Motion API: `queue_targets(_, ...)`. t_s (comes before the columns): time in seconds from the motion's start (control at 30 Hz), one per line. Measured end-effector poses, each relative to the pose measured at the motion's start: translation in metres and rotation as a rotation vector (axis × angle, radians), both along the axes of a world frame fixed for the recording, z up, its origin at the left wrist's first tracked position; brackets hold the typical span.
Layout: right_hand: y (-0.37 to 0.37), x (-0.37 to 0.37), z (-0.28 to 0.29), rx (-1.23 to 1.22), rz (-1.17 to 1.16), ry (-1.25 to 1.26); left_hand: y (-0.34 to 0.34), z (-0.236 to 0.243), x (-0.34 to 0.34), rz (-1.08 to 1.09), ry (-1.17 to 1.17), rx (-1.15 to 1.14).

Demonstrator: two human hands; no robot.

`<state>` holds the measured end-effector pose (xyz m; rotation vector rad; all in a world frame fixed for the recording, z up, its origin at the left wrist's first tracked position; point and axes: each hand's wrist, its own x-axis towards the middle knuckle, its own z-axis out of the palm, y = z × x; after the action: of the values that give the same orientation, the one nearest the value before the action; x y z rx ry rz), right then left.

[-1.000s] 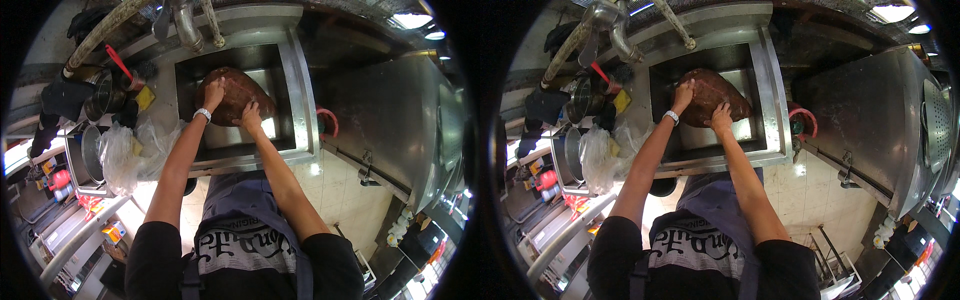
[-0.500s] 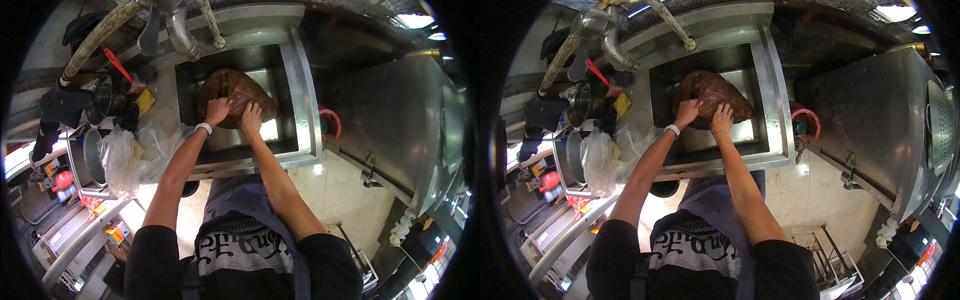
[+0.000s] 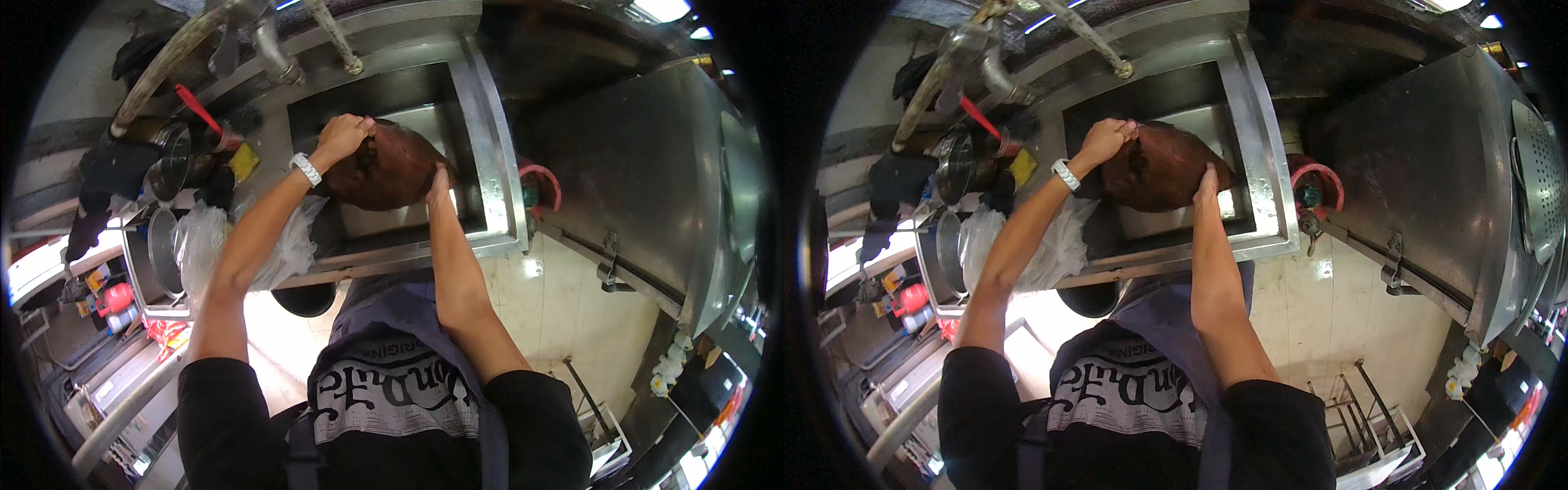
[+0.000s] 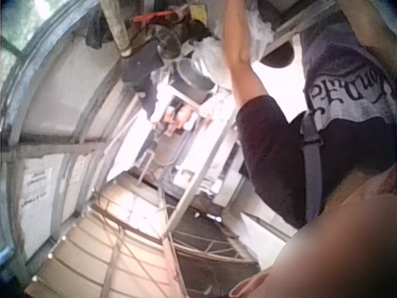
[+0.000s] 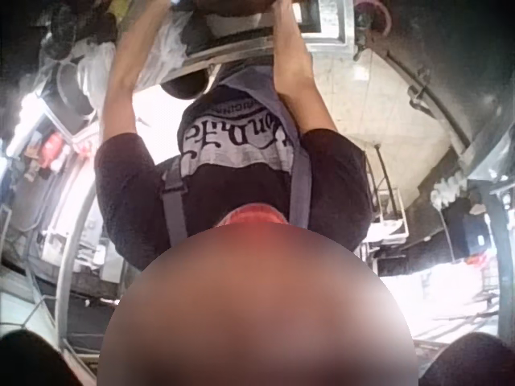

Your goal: The person carries a plastic bag of raw meat to a sink, cleans the sink with a sponge and water, and then empties the meat from the bag into the sink.

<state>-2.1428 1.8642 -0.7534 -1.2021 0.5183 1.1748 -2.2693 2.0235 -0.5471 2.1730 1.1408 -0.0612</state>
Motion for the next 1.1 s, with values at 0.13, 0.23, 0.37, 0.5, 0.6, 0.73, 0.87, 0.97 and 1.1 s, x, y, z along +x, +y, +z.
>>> queue_targets(0.13,0.018,-0.016,0.063,-0.365,0.514,-0.887,-0.009,-0.007,-0.003,-0.017,-0.026,0.079)
queue_targets(0.23,0.019,-0.043,0.104,-0.097,0.640,-1.659,-0.007,-0.020,0.007,-0.066,-0.036,0.143)
queue_targets(0.37,0.013,-0.051,0.126,0.210,1.156,-1.993,-0.001,-0.026,0.013,-0.063,0.043,0.183)
queue_targets(0.5,0.010,-0.038,0.115,0.571,1.521,-2.186,-0.009,-0.023,0.000,-0.049,0.097,0.210)
queue_targets(0.6,0.017,-0.031,0.102,0.360,1.811,-2.339,-0.024,-0.028,-0.018,0.046,-0.071,0.318)
queue_targets(0.73,0.027,-0.013,0.093,0.016,1.960,-2.348,-0.057,-0.050,-0.052,0.398,-0.096,0.364)
queue_targets(0.87,0.037,0.003,0.089,0.312,1.980,-2.273,-0.111,-0.085,-0.065,-0.001,-0.012,0.162)
queue_targets(0.97,0.043,0.009,0.091,0.537,1.975,-2.205,-0.134,-0.108,-0.054,0.004,-0.014,0.185)
queue_targets(1.1,0.041,0.015,0.099,0.495,2.205,-2.031,-0.141,-0.127,-0.046,0.092,-0.038,0.135)
